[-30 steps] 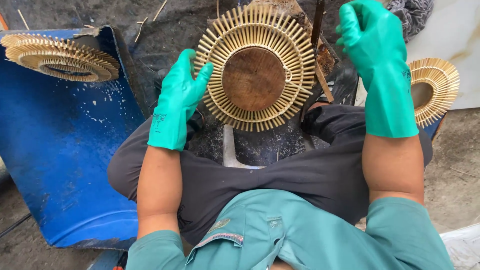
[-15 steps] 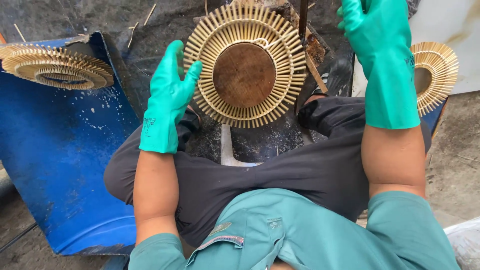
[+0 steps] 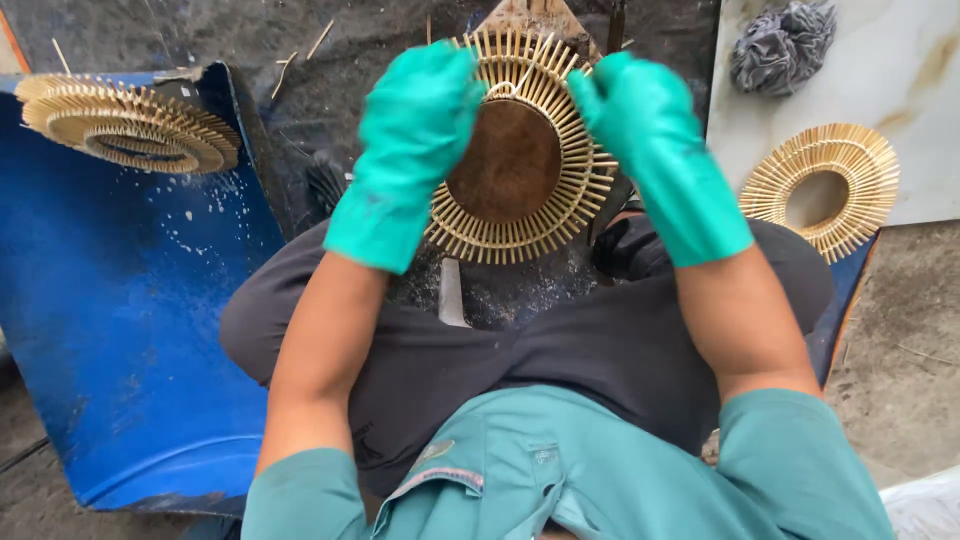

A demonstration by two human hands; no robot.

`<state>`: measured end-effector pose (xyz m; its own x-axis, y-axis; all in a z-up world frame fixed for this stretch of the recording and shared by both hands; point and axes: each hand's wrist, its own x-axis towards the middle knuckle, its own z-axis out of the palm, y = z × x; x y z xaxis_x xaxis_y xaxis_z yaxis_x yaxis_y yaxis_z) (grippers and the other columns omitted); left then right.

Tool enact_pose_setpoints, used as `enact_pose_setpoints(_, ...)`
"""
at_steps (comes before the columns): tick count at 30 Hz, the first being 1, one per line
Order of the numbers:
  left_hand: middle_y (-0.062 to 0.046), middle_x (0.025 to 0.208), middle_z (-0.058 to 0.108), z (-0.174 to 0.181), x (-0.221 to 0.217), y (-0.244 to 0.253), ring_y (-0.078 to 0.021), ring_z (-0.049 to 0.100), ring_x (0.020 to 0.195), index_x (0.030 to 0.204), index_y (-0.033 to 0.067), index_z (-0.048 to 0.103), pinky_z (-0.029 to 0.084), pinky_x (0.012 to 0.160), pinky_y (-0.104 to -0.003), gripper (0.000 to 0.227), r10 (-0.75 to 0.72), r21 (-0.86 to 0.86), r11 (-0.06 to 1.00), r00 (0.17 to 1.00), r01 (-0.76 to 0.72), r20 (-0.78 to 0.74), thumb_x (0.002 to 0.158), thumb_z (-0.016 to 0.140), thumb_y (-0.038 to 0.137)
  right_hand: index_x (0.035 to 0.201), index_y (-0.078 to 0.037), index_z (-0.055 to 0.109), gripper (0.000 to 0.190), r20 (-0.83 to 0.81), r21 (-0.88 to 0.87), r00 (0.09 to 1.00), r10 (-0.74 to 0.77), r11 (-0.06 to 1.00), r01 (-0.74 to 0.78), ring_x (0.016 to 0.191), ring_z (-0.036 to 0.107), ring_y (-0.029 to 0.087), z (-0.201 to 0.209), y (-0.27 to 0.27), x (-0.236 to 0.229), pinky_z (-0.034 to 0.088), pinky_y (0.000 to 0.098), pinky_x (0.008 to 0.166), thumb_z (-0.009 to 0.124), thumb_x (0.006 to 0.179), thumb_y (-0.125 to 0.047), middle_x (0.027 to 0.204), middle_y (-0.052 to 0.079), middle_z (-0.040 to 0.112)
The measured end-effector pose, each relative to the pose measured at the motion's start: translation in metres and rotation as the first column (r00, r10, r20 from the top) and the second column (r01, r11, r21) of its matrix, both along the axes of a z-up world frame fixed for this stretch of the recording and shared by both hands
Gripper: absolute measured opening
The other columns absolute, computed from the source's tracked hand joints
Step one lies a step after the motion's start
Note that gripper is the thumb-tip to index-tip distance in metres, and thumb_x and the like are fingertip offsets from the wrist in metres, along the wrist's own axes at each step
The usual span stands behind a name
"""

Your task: Assembling and cleaning circular wooden/bamboo furniture components using a metal scraper.

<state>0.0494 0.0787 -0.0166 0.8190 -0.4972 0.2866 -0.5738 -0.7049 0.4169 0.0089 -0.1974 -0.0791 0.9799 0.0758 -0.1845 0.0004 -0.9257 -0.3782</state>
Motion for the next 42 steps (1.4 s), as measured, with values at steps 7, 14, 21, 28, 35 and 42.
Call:
enact_pose_setpoints(7,-0.010,0.088,0.068,-0.105,0.038,-0.058,-0.0318,0.069,0.079,0.093,0.0129,0.069,0.057,0.059,-0.044,0.006,-0.089,0.335,0.938,0.996,0.093,-0.027,0.088,0.068,0.016,0.084,-0.009,0.070,0.040,0.088,-0.151,0.996,-0.017,0.988,0.030,0.068,0.069,0.040,-0.019,0.042,0.020,0.052,0.0536,0.055,0.071,0.099,-0.045,0.079,0.018,0.070)
enact_pose_setpoints(14,-0.011,0.087,0.068,-0.106,0.050,-0.048,-0.0307,0.070,0.077,0.088,0.0138,0.070,0.057,0.057,-0.045,0.003,-0.093,0.363,0.922,0.986,0.137,-0.136,0.088,0.068,0.016,0.085,-0.010,0.070,0.036,0.192,-0.124,0.971,0.143,0.985,-0.121,0.067,0.068,0.036,-0.015,0.046,0.033,0.052,0.0497,0.056,0.073,0.102,-0.042,0.080,0.015,0.069)
enact_pose_setpoints(21,-0.013,0.089,0.067,-0.089,0.046,-0.037,-0.0317,0.068,0.078,0.093,0.0104,0.066,0.056,0.056,-0.043,0.013,-0.044,0.357,0.928,0.984,0.104,-0.171,0.085,0.072,0.018,0.080,-0.012,0.067,0.041,0.191,-0.153,0.953,0.236,0.966,-0.209,0.062,0.066,0.033,-0.021,0.048,0.038,0.048,0.0484,0.052,0.076,0.101,-0.046,0.074,0.012,0.066)
enact_pose_setpoints(28,-0.013,0.087,0.065,-0.114,0.039,-0.032,-0.0319,0.066,0.076,0.089,0.0120,0.064,0.054,0.055,-0.045,0.008,-0.085,0.295,0.946,0.982,0.132,-0.168,0.085,0.071,0.013,0.076,-0.016,0.064,0.039,0.246,-0.266,0.929,0.277,0.941,-0.210,0.059,0.062,0.028,-0.044,0.046,0.035,0.044,0.0455,0.050,0.076,0.098,-0.046,0.071,0.006,0.062)
enact_pose_setpoints(35,-0.011,0.082,0.062,-0.115,0.038,-0.031,-0.0313,0.066,0.076,0.087,0.0135,0.063,0.054,0.057,-0.045,0.007,-0.008,0.228,0.973,1.000,0.011,-0.014,0.084,0.069,0.013,0.082,-0.016,0.066,0.027,0.369,-0.189,0.896,0.245,0.964,-0.186,0.068,0.063,0.028,-0.043,0.053,0.038,0.047,0.0451,0.059,0.072,0.100,-0.036,0.073,0.007,0.063)
enact_pose_setpoints(42,-0.011,0.089,0.064,-0.105,0.038,-0.029,-0.0305,0.067,0.077,0.097,0.0121,0.066,0.056,0.058,-0.044,0.012,-0.019,0.266,0.964,1.000,0.020,-0.006,0.088,0.070,0.018,0.079,-0.015,0.067,0.038,0.268,-0.162,0.936,0.227,0.969,-0.189,0.066,0.066,0.034,-0.029,0.050,0.047,0.049,0.0494,0.055,0.076,0.099,-0.045,0.077,0.011,0.067)
